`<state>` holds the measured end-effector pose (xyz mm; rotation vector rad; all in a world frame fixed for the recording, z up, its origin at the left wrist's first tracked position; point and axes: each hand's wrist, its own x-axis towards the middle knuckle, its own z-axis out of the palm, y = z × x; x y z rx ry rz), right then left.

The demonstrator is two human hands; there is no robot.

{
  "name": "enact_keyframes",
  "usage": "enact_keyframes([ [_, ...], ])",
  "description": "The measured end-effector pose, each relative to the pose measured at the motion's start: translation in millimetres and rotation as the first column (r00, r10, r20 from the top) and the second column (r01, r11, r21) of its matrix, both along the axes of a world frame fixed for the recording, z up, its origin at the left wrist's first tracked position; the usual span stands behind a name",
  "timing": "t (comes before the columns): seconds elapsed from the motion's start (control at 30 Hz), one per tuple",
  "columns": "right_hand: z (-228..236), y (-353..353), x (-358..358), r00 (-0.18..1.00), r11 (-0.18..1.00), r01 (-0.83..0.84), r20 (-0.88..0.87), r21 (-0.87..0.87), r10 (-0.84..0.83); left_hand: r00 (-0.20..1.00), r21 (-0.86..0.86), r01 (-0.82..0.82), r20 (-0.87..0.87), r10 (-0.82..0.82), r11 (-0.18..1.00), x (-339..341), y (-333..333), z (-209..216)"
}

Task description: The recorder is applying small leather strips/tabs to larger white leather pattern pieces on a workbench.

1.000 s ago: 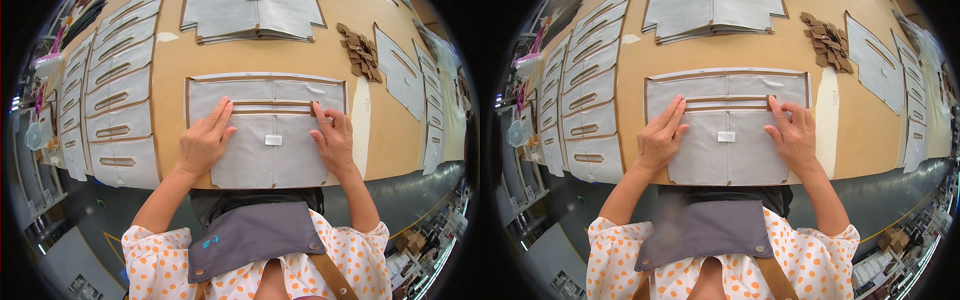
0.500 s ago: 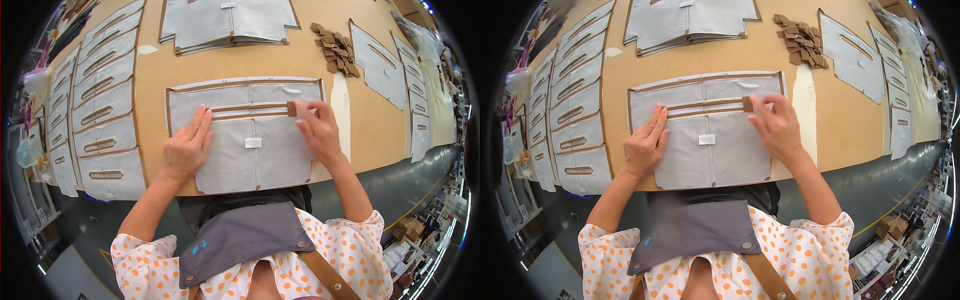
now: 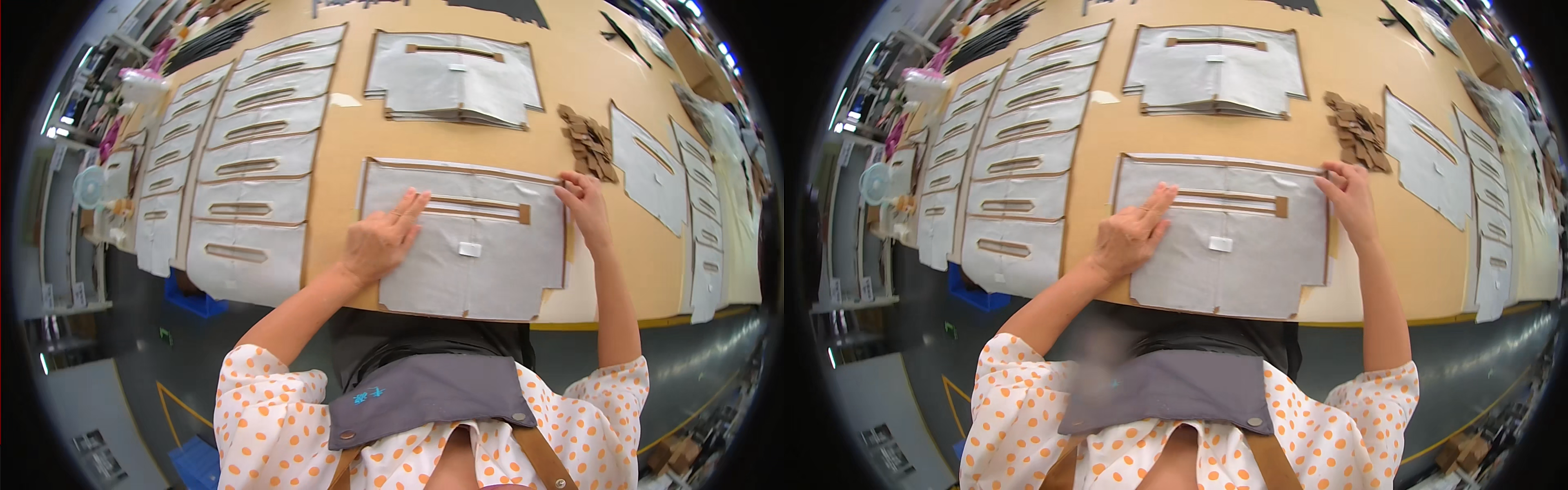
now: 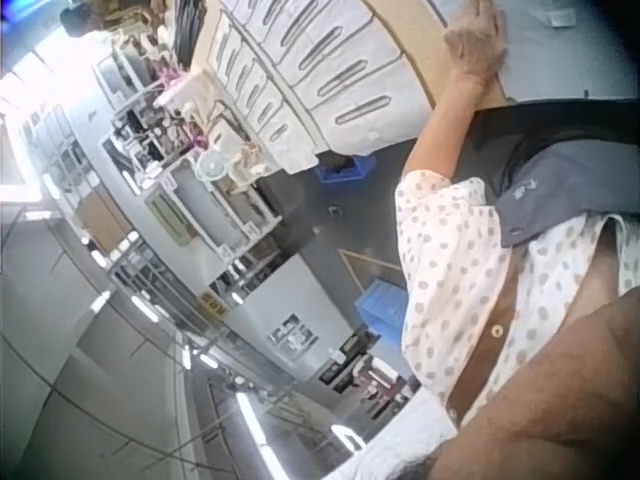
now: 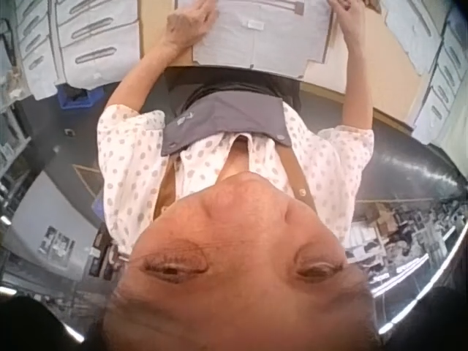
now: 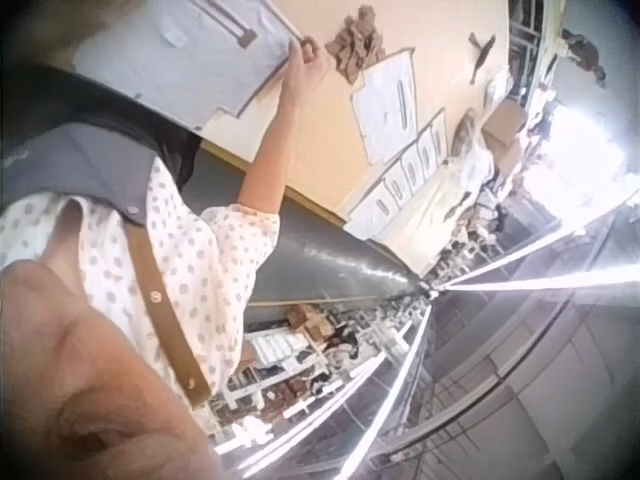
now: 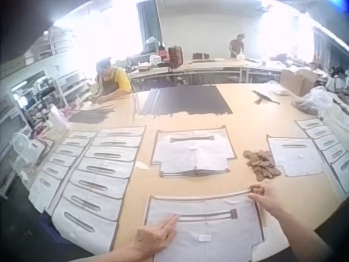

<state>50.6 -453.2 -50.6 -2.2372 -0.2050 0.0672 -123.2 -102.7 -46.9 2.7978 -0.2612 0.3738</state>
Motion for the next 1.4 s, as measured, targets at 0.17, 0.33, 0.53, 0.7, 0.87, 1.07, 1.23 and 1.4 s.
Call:
enact_keyframes([
  [0.17,7.2,1.0,-7.3,0.999,0.999,0.032,-0.007,-0.024,-0.032,0.997,-0.015,0.025,0.067,-0.024,1.000,0.6,0.8,-8.1],
  [0.33,20.4,7.0,-28.9,0.937,0.934,-0.006,-0.323,0.357,0.130,1.000,-0.067,0.000,0.011,0.001,0.998,-2.1,8.6,-10.2],
  [0.53,48.3,11.7,-82.4,1.000,0.943,-0.016,0.000,0.333,0.017,0.941,-0.391,-0.044,0.293,0.169,0.919,-8.2,39.7,2.9],
  [0.7,81.6,15.0,-32.2,0.999,0.780,0.037,-0.024,0.625,-0.028,0.836,-0.829,-0.549,-0.544,0.074,0.108,13.5,45.4,45.7],
  [0.87,97.6,60.7,69.7,0.992,0.791,0.000,-0.097,0.611,0.076,0.826,-0.813,-0.563,-0.560,0.066,0.144,85.0,79.7,55.7],
  [1.07,119.6,75.9,140.1,0.899,0.711,-0.306,-0.053,0.633,0.434,0.857,-0.854,-0.498,-0.459,0.233,0.149,144.6,99.4,38.4],
  [1.23,160.9,68.8,128.3,0.816,0.736,-0.559,0.409,0.381,0.408,0.880,-0.883,-0.469,-0.465,0.098,0.031,149.3,87.6,40.2],
  [1.4,161.6,66.8,166.4,0.947,0.802,-0.293,0.275,0.520,0.168,0.864,-0.868,-0.497,-0.495,-0.096,0.000,163.3,103.3,51.9],
])
